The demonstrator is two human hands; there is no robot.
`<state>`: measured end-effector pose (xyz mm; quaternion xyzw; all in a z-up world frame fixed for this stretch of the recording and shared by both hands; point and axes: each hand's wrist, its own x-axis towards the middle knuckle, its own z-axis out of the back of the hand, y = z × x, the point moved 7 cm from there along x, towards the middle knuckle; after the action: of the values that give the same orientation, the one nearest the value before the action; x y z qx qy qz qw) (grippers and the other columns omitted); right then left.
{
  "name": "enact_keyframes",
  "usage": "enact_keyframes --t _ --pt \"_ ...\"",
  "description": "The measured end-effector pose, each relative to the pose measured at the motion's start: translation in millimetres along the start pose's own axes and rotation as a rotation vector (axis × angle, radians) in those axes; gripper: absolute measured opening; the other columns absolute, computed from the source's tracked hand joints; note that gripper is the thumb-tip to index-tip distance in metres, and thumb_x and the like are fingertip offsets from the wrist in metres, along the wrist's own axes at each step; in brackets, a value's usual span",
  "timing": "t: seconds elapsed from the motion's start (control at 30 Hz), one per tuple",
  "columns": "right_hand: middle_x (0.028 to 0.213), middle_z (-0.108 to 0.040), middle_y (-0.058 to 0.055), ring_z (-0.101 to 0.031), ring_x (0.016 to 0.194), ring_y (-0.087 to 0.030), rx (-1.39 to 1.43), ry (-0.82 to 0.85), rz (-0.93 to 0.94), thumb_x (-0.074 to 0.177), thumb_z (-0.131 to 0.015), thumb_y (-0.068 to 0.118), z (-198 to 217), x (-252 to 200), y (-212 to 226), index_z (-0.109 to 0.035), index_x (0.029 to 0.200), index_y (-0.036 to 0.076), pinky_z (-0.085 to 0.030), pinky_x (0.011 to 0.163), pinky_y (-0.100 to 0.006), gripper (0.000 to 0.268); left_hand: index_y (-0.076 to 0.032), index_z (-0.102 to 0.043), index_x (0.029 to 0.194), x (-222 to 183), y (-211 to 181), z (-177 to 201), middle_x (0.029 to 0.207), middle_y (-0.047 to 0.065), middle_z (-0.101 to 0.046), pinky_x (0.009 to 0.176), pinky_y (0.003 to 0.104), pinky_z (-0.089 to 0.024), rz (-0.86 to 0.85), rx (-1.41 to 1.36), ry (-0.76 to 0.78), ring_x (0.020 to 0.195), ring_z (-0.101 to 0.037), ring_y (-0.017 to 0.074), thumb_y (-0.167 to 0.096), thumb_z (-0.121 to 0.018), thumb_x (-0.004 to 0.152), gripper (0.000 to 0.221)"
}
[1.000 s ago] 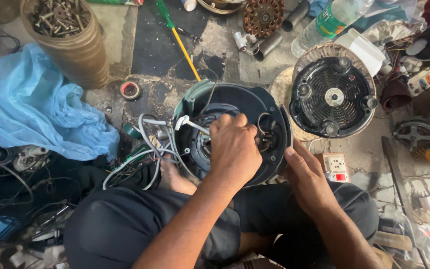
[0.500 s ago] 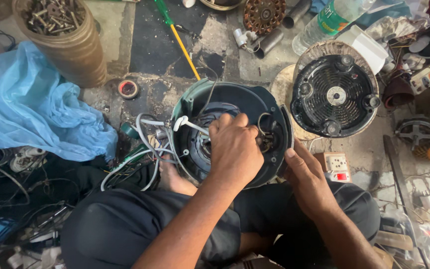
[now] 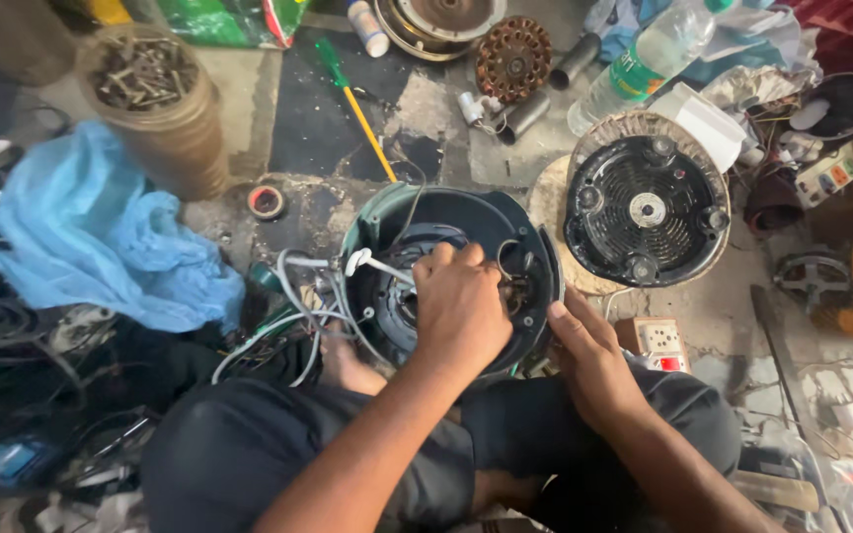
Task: The person sits on the floor and repairs a small electric fan motor. They use pliers to strip and twist wires, connect them to the motor terminals, and adjust the internal components.
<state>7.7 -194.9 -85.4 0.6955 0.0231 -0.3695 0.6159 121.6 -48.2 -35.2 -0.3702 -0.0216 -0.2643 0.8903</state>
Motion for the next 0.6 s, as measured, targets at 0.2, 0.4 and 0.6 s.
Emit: enact_keyframes --t 0.2,0.4,0.6 --pt "0.131 -0.061 -0.008 -0.051 0.104 -0.017 0.028 0.087 0.093 0.105 -0.055 0.03 -1 0 -5 -0.048 0.158 0.007 -0.041 0.084 -0.032 0.058 -0.007 -0.079 0.089 -4 1 -1 0.104 0.01 -0.069 0.092 0.05 -0.042 -0.017 0.065 0.054 0.108 -0.058 0.034 -0.02 -0.076 0.076 0.018" --pt "0.135 -0.064 -0.004 -0.062 0.113 -0.014 0.051 0.028 0.059 0.099 -0.054 0.029 1 2 -3 -0.046 0.152 0.007 -0.05 0.09 -0.032 0.058 -0.007 -0.079 0.092 0 3 -3 0.106 0.01 -0.069 0.094 0.051 -0.041 0.008 0.031 0.067 0.108 -0.058 0.0331 -0.02 -0.077 0.077 0.021" --pt "0.135 -0.063 -0.006 -0.062 0.113 -0.016 0.063 0.122 0.136 0.101 -0.052 0.028 -9 -2 6 -0.045 0.154 0.007 -0.051 0.09 -0.033 0.058 -0.006 -0.078 0.096 1 5 -6 0.109 0.01 -0.069 0.093 0.053 -0.04 -0.011 -0.007 0.15 0.109 -0.057 0.034 -0.022 -0.072 0.086 0.02"
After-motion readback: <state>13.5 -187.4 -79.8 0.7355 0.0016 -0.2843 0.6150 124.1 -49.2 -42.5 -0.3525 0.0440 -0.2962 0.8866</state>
